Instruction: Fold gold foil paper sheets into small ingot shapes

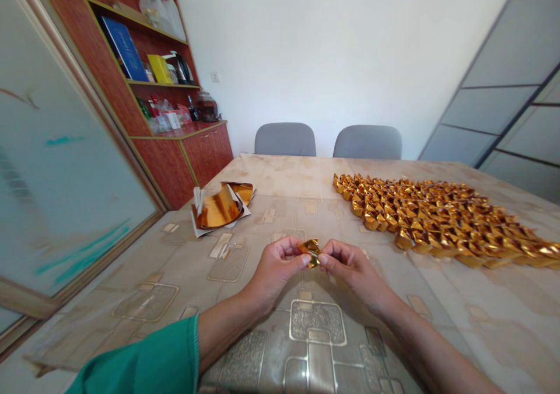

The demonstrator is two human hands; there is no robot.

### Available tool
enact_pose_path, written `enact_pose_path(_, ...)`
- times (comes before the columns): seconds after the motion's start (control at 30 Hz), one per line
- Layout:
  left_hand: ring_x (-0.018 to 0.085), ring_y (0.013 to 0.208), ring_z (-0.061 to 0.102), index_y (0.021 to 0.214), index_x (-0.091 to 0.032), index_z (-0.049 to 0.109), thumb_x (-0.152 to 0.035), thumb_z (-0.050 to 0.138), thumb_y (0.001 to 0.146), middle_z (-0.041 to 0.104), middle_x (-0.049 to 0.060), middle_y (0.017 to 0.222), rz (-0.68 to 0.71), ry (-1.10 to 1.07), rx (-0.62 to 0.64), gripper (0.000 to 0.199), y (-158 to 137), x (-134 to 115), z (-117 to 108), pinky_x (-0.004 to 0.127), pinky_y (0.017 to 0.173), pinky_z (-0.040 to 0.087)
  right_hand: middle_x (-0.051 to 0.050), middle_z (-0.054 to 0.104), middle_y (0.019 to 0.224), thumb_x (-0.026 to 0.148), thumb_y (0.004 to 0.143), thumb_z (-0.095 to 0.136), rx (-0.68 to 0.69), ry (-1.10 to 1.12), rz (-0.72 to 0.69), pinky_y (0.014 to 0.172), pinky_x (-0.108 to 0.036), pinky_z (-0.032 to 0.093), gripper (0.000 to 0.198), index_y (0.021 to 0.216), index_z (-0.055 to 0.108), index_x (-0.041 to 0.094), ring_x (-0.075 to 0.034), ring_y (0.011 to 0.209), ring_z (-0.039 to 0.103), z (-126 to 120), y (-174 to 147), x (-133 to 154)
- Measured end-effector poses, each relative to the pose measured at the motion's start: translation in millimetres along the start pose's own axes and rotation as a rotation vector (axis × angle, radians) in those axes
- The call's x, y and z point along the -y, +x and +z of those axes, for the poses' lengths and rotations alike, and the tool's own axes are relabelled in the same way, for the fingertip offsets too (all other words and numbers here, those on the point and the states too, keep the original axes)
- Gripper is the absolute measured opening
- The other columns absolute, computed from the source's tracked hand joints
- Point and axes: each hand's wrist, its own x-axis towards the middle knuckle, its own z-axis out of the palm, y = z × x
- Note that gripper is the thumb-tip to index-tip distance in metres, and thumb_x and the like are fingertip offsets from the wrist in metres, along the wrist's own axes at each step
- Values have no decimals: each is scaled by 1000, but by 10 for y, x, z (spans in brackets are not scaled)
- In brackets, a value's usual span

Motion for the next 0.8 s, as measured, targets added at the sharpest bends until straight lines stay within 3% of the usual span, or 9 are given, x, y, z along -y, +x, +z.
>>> enact_pose_path(0.2, 13, 77, 61, 95, -15, 68, -35, 82, 71, 69, 4, 90, -82, -51, 61, 34, -28, -3, 34, 26, 72, 47, 2, 50, 62, 58, 80, 68, -82, 30, -4, 57, -27, 32, 42, 66, 57, 20, -14, 60, 41, 29, 10, 25)
enact_pose_path(0.4, 10, 63, 55, 75, -12, 69, -34, 79, 73, 65, 1, 67, 4, 93, 51, 24, -14, -1, 25, 22, 63, 42, 3, 48, 61, 57, 81, 68, -51, 37, -4, 57, -27, 31, 42, 66, 56, 19, -13, 59, 40, 50, -7, 25)
enact_pose_path(0.7, 12, 65, 57, 77, -13, 69, -36, 80, 70, 66, 2, 74, 54, 113, 21, 26, -27, -50, 27, 23, 64, 45, 3, 51, 65, 55, 78, 72, -19, 14, -29, 54, -26, 31, 37, 75, 58, 21, -13, 59, 41, 34, -1, 11)
enact_pose_path(0.8, 14, 71, 61, 88, -15, 69, -39, 77, 74, 68, 4, 83, 48, 81, 34, 29, -25, -53, 29, 26, 67, 48, 3, 49, 63, 54, 80, 70, -55, -20, -64, 54, -27, 31, 37, 73, 56, 21, -13, 58, 40, 20, 2, 7)
